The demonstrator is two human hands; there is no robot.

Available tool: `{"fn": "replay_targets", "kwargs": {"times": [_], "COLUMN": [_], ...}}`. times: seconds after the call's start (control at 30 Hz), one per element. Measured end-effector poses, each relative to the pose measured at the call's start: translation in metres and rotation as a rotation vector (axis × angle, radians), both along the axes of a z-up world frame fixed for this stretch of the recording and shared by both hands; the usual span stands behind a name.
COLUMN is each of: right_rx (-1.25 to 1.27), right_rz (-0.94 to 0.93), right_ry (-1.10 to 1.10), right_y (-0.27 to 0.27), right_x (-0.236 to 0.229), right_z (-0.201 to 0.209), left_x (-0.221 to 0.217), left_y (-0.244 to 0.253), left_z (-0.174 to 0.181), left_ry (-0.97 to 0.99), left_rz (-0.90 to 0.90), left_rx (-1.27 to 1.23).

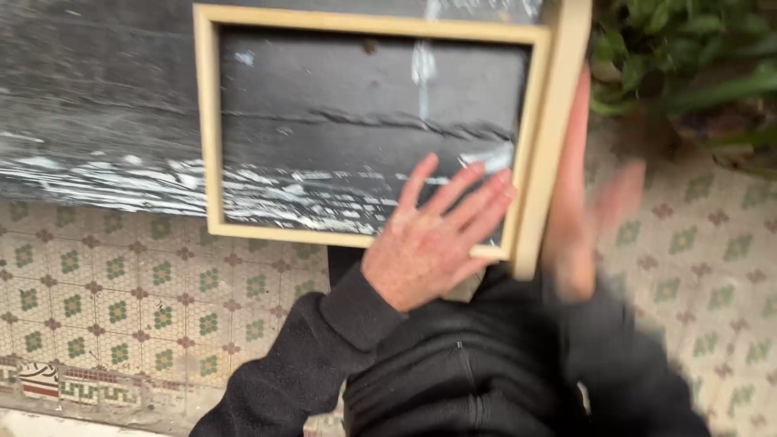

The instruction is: Manually sanding the edges of wooden frames using a sanding block and checking the fit.

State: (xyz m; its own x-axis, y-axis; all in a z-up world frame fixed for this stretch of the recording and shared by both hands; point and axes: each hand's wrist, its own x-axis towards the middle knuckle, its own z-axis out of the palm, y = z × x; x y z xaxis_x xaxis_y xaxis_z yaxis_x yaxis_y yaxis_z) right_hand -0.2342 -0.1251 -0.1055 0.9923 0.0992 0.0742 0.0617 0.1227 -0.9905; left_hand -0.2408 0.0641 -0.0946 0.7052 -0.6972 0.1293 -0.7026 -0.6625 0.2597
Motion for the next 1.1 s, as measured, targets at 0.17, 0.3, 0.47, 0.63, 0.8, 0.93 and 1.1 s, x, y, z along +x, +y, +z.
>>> {"fn": "replay_targets", "kwargs": {"times": [0.17,0.3,0.47,0.63,0.8,0.93,1.1], "right_rx": [0.013,-0.064,0.14,0.083,0.028,0.289,0.066], "right_rz": [-0.005,-0.007,-0.081,-0.071,-0.005,0.013,-0.022], "right_ry": [-0.073,-0.048,0.166,0.164,-0.025,-0.042,-0.109], "right_y": [-0.015,0.011,-0.003,0.002,0.003,-0.026,0.002], "right_x": [0.055,-0.055,0.071,0.012,-0.03,0.07,-0.013], "right_z": [-0.019,0.013,-0.003,0.001,-0.016,-0.047,-0.01], "left_x": [-0.002,-0.003,-0.001,0.002,0.002,-0.003,0.002], "left_y": [-0.006,-0.006,-0.003,-0.005,-0.001,-0.006,-0.004], "left_z": [0.002,0.003,0.004,0.01,0.007,0.012,0.009], "left_ry": [0.001,0.059,0.006,-0.005,-0.01,0.041,0.012], "left_rz": [0.017,0.027,0.015,0.037,0.044,0.011,0.046], "left_rx": [-0.022,-0.041,-0.066,-0.022,-0.044,-0.024,-0.011]}}
